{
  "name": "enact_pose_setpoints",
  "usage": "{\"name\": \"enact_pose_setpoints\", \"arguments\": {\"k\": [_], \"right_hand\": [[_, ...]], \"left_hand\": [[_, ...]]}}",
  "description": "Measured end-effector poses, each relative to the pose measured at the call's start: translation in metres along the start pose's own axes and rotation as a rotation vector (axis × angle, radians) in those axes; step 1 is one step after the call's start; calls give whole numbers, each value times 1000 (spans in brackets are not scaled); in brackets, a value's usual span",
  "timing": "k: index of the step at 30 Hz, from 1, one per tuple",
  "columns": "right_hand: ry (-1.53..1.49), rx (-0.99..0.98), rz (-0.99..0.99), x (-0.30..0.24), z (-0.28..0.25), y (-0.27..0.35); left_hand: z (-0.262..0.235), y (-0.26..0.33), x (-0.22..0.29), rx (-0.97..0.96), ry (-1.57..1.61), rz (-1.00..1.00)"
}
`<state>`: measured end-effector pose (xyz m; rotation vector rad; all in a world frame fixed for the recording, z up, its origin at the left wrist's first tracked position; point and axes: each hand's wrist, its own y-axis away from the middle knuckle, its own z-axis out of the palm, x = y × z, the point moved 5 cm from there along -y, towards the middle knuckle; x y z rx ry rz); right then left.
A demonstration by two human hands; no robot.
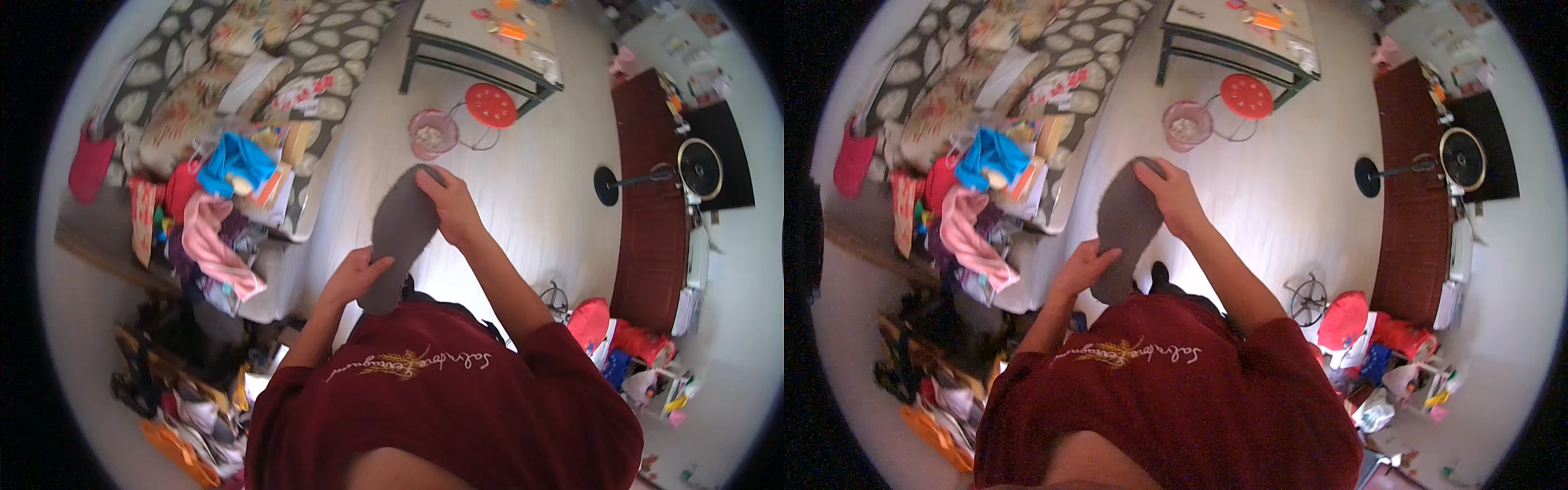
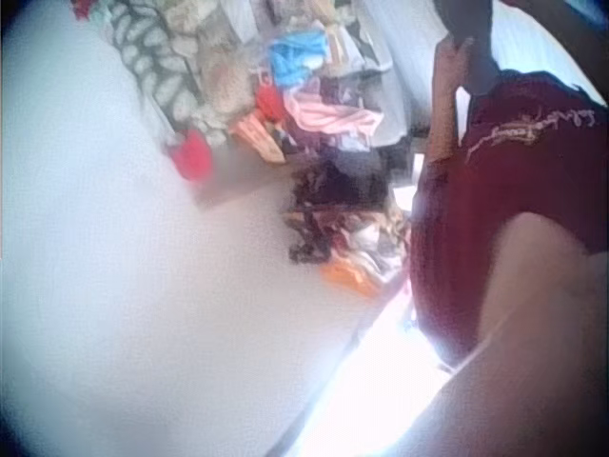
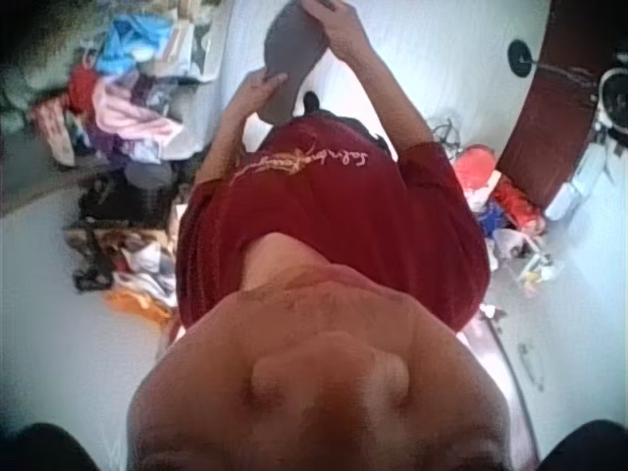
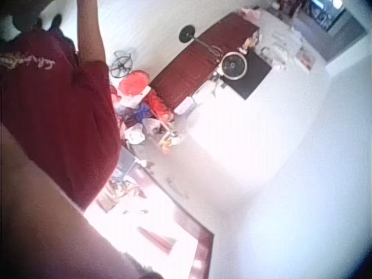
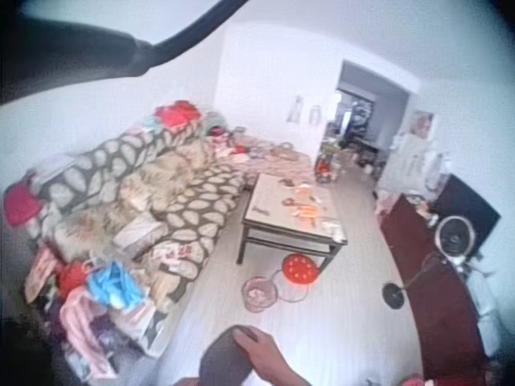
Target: The person trims a grey shoe insole with a pair of scissors, then writes on a yellow piece of paper using a pen.
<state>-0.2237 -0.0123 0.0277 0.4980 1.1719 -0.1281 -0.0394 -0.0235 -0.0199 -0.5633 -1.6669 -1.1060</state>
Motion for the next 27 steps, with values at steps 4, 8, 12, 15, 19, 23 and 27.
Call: {"name": "enact_pose_setpoints", "arguments": {"k": [4,8,12,15,19,23,27], "right_hand": [[-86,222,-31,-11,-68,15],[-147,247,-92,-2,-78,6],[-143,235,-74,-17,-90,13],[-148,388,-112,-34,-136,19],[-345,543,-226,-61,-219,23],[-386,571,-281,-88,-314,26],[-460,551,-239,-119,-391,24]], "left_hand": [[45,-44,17,-227,187,41],[35,-73,-2,-270,41,-4],[47,-91,-1,-311,36,-16],[73,-117,31,-372,-67,28],[120,-165,81,-502,-113,42],[167,-216,99,-487,-161,-14],[209,-273,124,-379,-26,-60]]}}
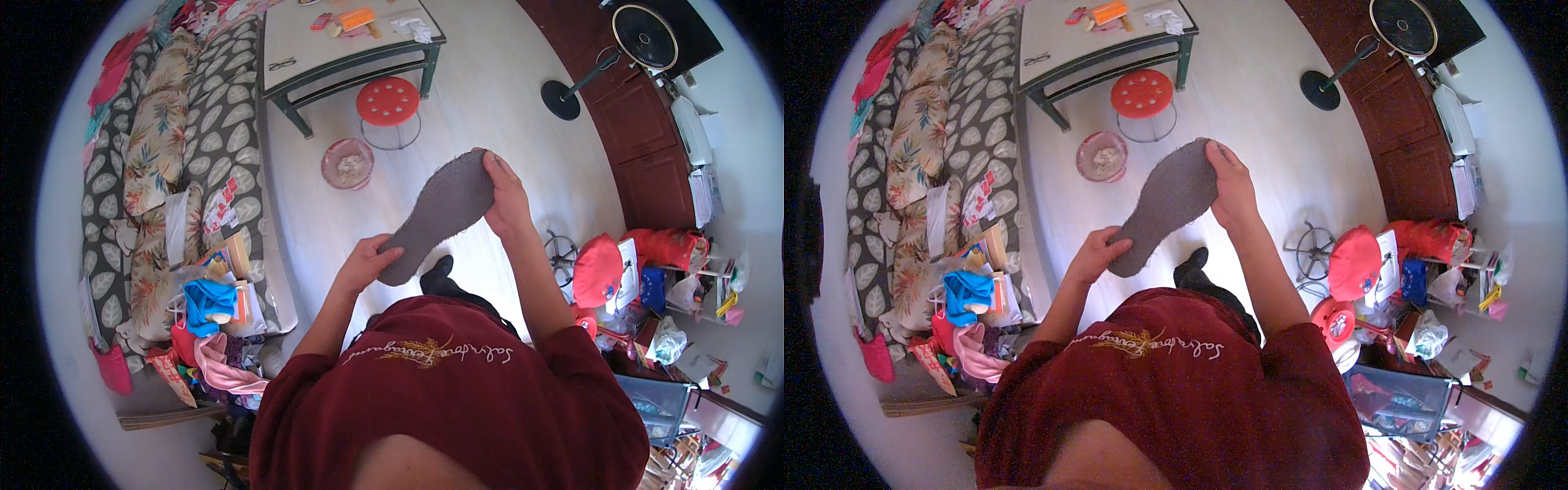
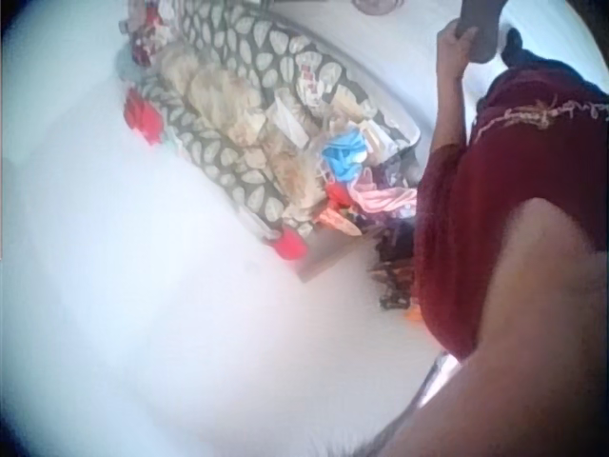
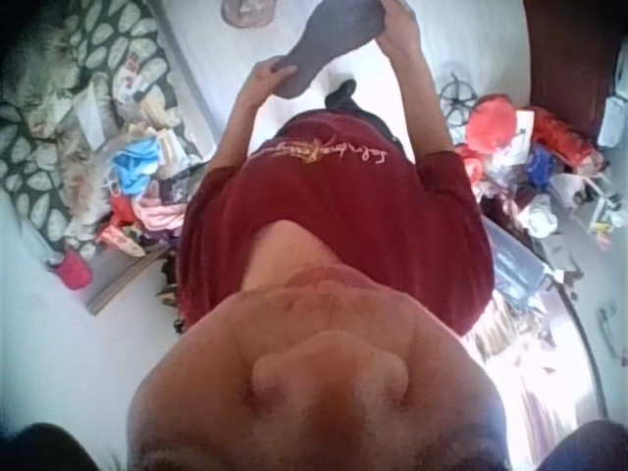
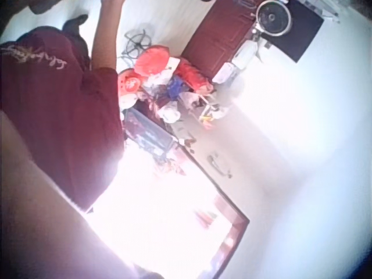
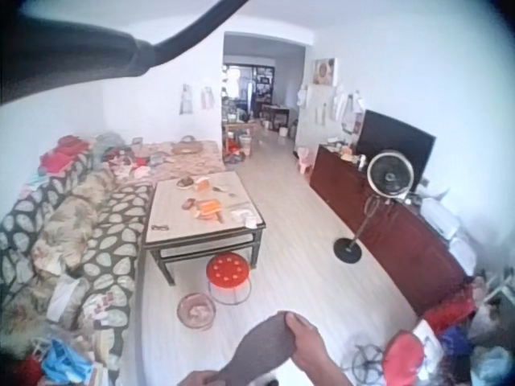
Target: The person trims a grey shoe insole with a pair of scissors, then writes on a yellow piece of paper using a pen.
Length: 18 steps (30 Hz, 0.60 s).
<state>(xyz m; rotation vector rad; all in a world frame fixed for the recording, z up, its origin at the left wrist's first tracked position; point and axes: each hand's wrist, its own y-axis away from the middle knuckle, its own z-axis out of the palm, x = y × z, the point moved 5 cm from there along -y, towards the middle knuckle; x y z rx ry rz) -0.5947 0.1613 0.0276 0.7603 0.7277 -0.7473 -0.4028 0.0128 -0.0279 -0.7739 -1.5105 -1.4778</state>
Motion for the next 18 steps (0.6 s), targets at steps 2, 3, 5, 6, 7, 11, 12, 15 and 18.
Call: {"name": "enact_pose_setpoints", "arguments": {"k": [2,3,5,6,7,11,12,15,18], "right_hand": [[37,-76,-14,-28,-19,-27],[87,-93,-3,-42,-19,-35],[164,-153,92,-45,-34,-58],[139,-129,120,-40,-43,-64],[120,-113,127,-42,-44,-74],[130,-34,93,-60,-50,-128],[145,-7,76,-66,-53,-142],[331,-5,91,-90,-55,-185],[468,107,44,-121,-72,-229]], "left_hand": [[7,-39,19,70,56,41],[6,-55,36,83,-3,66],[9,-86,48,38,74,52],[12,-100,56,-16,159,38],[16,-113,68,-41,167,37],[15,-175,95,-105,235,39],[15,-192,97,-120,269,37],[4,-249,106,-212,185,-42],[-12,-322,130,-245,-126,11]]}}
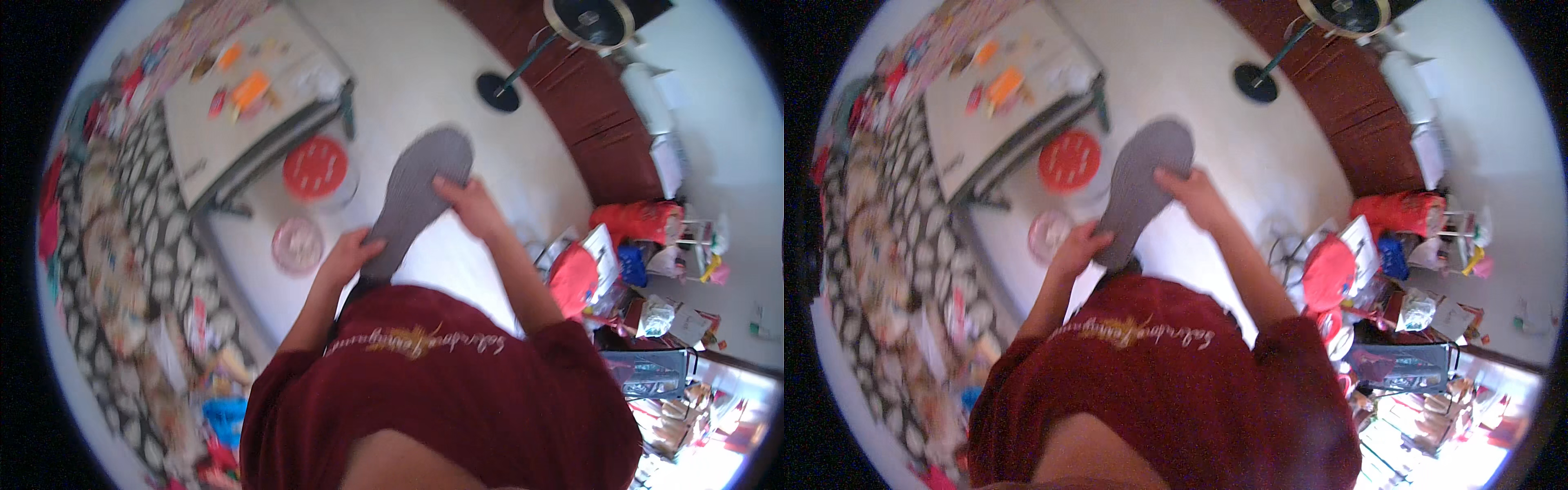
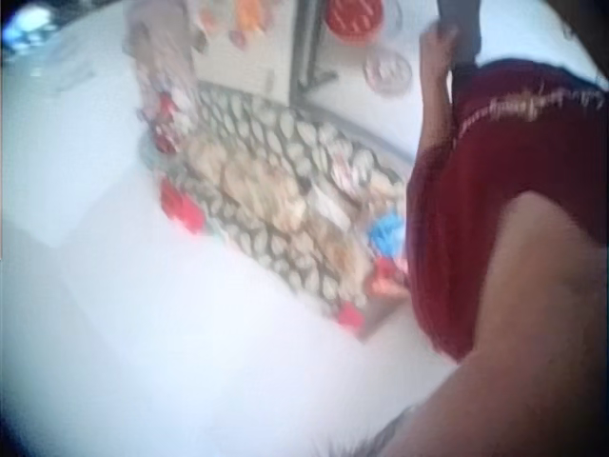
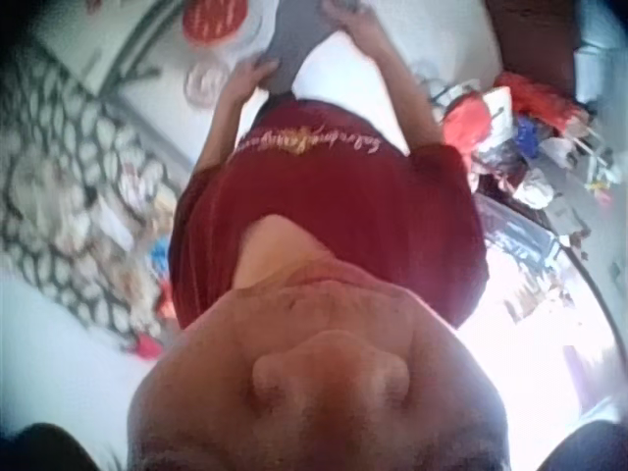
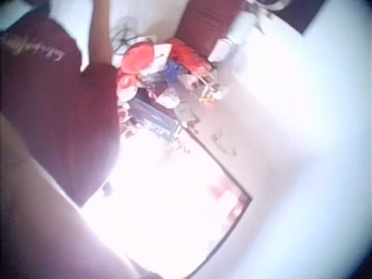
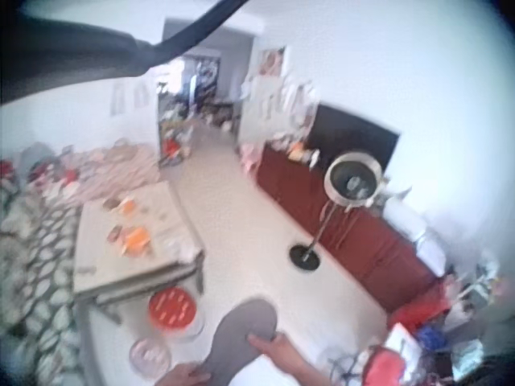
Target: The person trims a grey shoe insole with a pair of scissors, then writes on a yellow piece of paper using a pen.
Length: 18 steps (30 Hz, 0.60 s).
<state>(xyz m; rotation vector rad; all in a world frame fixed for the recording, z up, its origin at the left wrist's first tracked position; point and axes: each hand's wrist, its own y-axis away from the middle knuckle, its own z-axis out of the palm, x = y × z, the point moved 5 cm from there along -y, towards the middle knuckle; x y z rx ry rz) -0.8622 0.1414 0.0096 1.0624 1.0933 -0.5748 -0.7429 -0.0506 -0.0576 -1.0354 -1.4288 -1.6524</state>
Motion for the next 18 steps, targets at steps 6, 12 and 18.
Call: {"name": "enact_pose_setpoints", "arguments": {"k": [6,12,18], "right_hand": [[-342,243,-50,-46,-35,-63],[-348,216,-108,-86,-52,-128],[-408,-16,-151,-122,-100,-234]], "left_hand": [[-24,-99,72,-386,-27,-5],[-15,-193,150,-435,70,73],[-25,-296,182,-173,48,132]]}}
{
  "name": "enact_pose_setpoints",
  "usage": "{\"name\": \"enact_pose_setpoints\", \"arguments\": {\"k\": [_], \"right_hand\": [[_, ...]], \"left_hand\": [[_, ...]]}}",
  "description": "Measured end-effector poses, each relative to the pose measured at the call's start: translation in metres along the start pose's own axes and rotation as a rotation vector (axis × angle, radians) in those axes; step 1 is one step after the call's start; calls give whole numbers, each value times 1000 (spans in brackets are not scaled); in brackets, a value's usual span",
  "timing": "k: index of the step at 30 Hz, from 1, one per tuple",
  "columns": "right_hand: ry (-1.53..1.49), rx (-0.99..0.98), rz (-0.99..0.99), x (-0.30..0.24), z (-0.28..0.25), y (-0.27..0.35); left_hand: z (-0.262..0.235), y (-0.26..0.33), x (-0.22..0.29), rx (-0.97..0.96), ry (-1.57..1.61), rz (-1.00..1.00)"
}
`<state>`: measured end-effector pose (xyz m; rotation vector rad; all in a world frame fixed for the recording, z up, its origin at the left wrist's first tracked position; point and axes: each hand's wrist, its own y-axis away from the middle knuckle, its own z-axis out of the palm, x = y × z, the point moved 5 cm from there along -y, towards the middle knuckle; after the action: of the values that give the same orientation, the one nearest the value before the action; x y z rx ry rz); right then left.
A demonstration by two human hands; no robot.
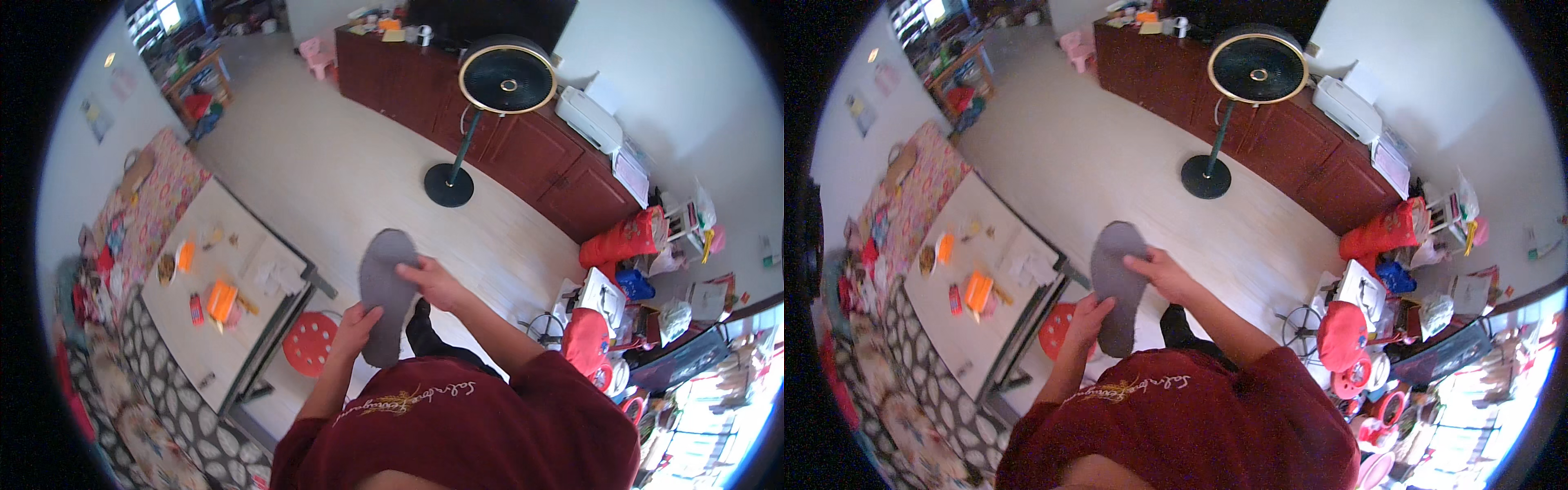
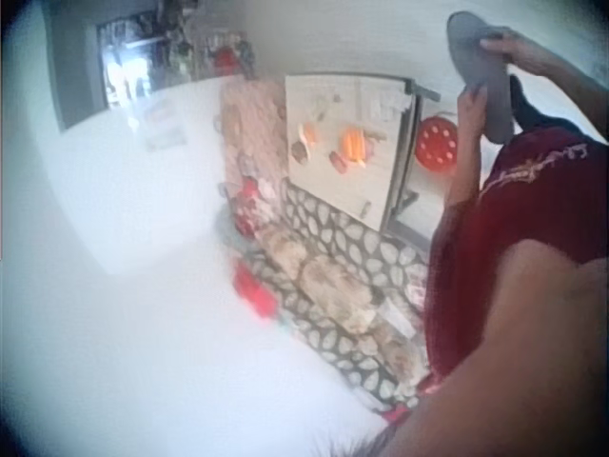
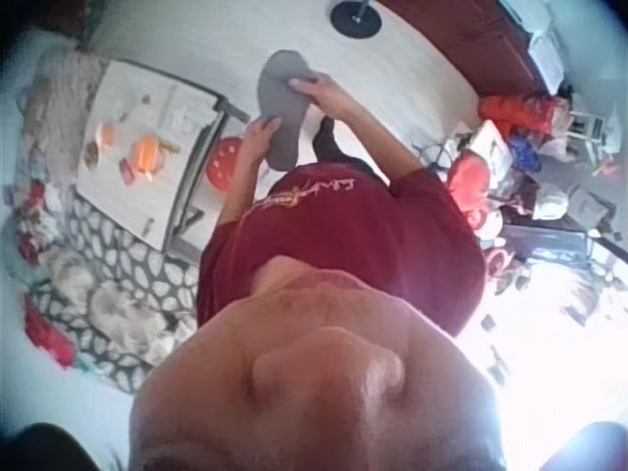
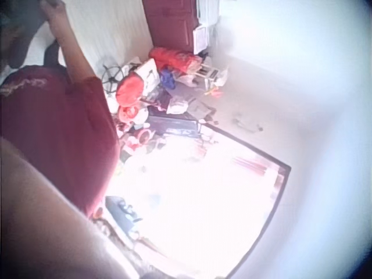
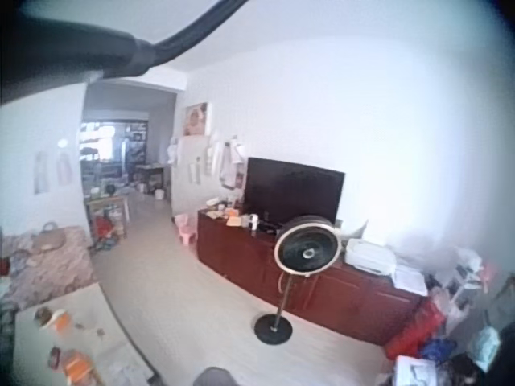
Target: The person trims a grey shoe insole with a pair of scissors, then writes on a yellow piece of paper using a pen.
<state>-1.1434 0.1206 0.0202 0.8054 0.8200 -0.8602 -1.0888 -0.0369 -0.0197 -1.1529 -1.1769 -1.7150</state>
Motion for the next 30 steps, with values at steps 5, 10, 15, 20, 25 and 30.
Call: {"name": "enact_pose_setpoints", "arguments": {"k": [5,10,15,20,25,30], "right_hand": [[153,-114,40,-24,-11,-93],[100,-82,201,-64,-39,-164],[41,-90,178,-86,-61,-239],[58,-128,124,-117,-73,-302],[167,-43,141,-140,-112,-385],[-9,185,93,-175,-153,-478]], "left_hand": [[-25,-76,24,256,45,-22],[-24,-146,54,359,206,33],[-34,-221,79,386,373,127],[-72,-300,93,431,326,98],[-95,-409,127,272,427,35],[-128,-529,179,-13,364,55]]}}
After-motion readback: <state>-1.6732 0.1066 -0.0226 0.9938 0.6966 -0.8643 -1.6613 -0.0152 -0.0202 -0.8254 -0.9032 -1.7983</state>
